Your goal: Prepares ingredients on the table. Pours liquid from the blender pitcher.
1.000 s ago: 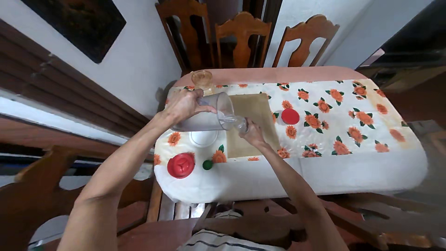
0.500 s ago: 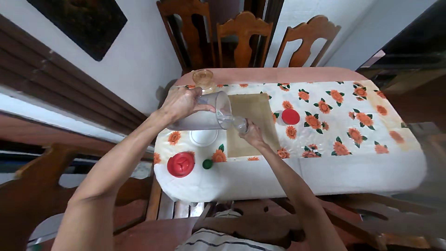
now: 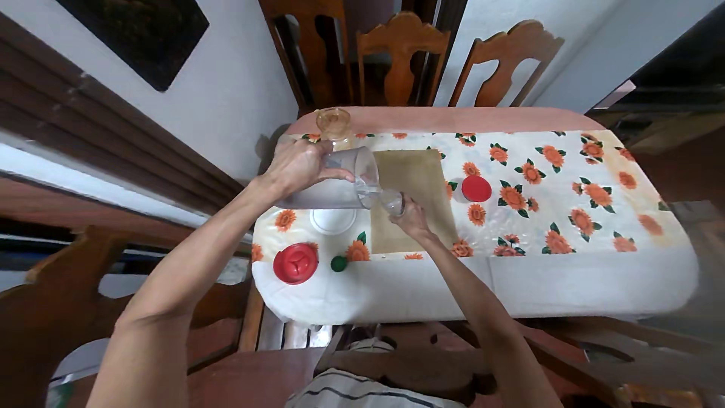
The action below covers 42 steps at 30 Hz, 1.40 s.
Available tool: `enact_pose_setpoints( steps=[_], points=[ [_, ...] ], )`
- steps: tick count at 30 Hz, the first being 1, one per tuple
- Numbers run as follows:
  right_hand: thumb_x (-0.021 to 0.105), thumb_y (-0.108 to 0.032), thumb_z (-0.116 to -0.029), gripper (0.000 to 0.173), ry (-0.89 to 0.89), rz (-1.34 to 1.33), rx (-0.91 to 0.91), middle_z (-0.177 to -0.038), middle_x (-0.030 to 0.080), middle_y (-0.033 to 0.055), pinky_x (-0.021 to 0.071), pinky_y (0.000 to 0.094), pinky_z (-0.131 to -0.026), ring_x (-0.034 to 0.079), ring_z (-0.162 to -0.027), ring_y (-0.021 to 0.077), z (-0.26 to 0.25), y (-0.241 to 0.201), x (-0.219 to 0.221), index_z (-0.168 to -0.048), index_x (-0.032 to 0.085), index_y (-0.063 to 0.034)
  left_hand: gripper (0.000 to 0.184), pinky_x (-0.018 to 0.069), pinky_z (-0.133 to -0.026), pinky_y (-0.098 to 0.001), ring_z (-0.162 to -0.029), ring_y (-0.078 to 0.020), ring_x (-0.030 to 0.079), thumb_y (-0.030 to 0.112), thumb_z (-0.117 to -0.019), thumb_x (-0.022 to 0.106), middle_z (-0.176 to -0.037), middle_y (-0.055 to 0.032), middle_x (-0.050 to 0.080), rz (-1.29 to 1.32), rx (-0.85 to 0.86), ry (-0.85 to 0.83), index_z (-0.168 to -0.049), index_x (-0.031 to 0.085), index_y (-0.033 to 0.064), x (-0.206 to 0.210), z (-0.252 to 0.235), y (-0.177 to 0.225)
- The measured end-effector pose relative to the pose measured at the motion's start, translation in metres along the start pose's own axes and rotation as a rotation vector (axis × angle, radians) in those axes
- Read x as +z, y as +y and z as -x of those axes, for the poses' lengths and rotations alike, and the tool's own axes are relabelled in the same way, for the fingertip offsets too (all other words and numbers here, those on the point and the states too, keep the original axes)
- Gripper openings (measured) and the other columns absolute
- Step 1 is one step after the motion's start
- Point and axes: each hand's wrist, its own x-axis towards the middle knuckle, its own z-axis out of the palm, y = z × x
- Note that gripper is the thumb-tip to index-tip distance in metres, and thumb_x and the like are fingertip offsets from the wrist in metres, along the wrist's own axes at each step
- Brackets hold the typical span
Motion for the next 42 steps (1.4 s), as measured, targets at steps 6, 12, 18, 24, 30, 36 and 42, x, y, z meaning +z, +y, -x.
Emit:
enact_pose_setpoints(
  steps=[6,12,18,24,30,36,42],
  points=[
    [0.084,-0.021,-0.0817,0.076,-0.004,-0.012,0.007,-0.129,0.065,0.0229,0.0396,0.0596,-0.110,0.061,-0.122,0.0396,-0.001,-0.002,0.000,-0.147,0.049,-0.0036,0.075,0.0479,-0.064,-0.0613,-0.069,-0.0415,0.064,0.074,-0.0809,0.067,-0.067,-0.0182,0.060,0.017,0.003,0.008,-0.088,0.064,-0.0006,0.005,0.000,-0.003],
    [0.083,-0.021,-0.0822,0.075,-0.015,0.000,-0.002,-0.128,0.066,0.0223,0.0400,0.0600,-0.109,0.061,-0.121,0.0393,-0.003,-0.003,0.004,-0.147,0.050,-0.0039,0.075,0.0487,-0.069,-0.0630,-0.074,-0.0440,0.065,0.072,-0.0817,0.068,-0.071,-0.0205,0.062,0.020,0.001,-0.015,-0.091,0.065,-0.0023,0.009,0.001,-0.005],
    [0.083,-0.022,-0.0827,0.073,-0.029,0.018,-0.009,-0.128,0.066,0.0228,0.0412,0.0602,-0.108,0.061,-0.122,0.0400,-0.004,-0.005,0.008,-0.146,0.051,-0.0038,0.074,0.0494,-0.068,-0.0629,-0.073,-0.0439,0.066,0.071,-0.0829,0.068,-0.070,-0.0210,0.062,0.016,-0.005,-0.030,-0.091,0.065,-0.0023,0.009,0.004,-0.006],
    [0.082,-0.022,-0.0833,0.074,-0.043,0.034,0.006,-0.128,0.066,0.0223,0.0410,0.0596,-0.108,0.061,-0.122,0.0394,-0.004,-0.007,0.010,-0.147,0.049,-0.0048,0.075,0.0492,-0.068,-0.0626,-0.074,-0.0437,0.066,0.073,-0.0825,0.067,-0.071,-0.0204,0.063,0.005,-0.034,-0.057,-0.093,0.064,-0.0010,0.013,0.006,-0.009],
    [0.083,-0.022,-0.0830,0.073,-0.057,0.046,0.009,-0.131,0.065,0.0212,0.0401,0.0590,-0.109,0.060,-0.124,0.0383,-0.006,-0.006,0.016,-0.147,0.050,-0.0058,0.074,0.0497,-0.067,-0.0604,-0.071,-0.0420,0.066,0.072,-0.0841,0.066,-0.069,-0.0192,0.061,-0.006,-0.011,-0.058,-0.091,0.063,-0.0012,0.018,0.008,-0.014],
    [0.082,-0.024,-0.0839,0.073,-0.074,0.078,0.017,-0.132,0.064,0.0213,0.0409,0.0584,-0.109,0.059,-0.125,0.0384,-0.006,-0.004,0.020,-0.147,0.050,-0.0056,0.073,0.0495,-0.066,-0.0593,-0.071,-0.0409,0.066,0.072,-0.0838,0.066,-0.068,-0.0183,0.061,-0.013,-0.016,-0.058,-0.090,0.063,-0.0004,0.019,0.010,-0.015],
    [0.082,-0.023,-0.0836,0.074,-0.083,0.095,0.019,-0.132,0.064,0.0213,0.0413,0.0578,-0.109,0.060,-0.124,0.0379,-0.005,-0.005,0.023,-0.148,0.049,-0.0056,0.075,0.0498,-0.070,-0.0619,-0.074,-0.0426,0.067,0.074,-0.0831,0.065,-0.071,-0.0196,0.063,-0.006,-0.038,-0.082,-0.093,0.064,-0.0005,0.021,0.012,-0.016]
  ],
)
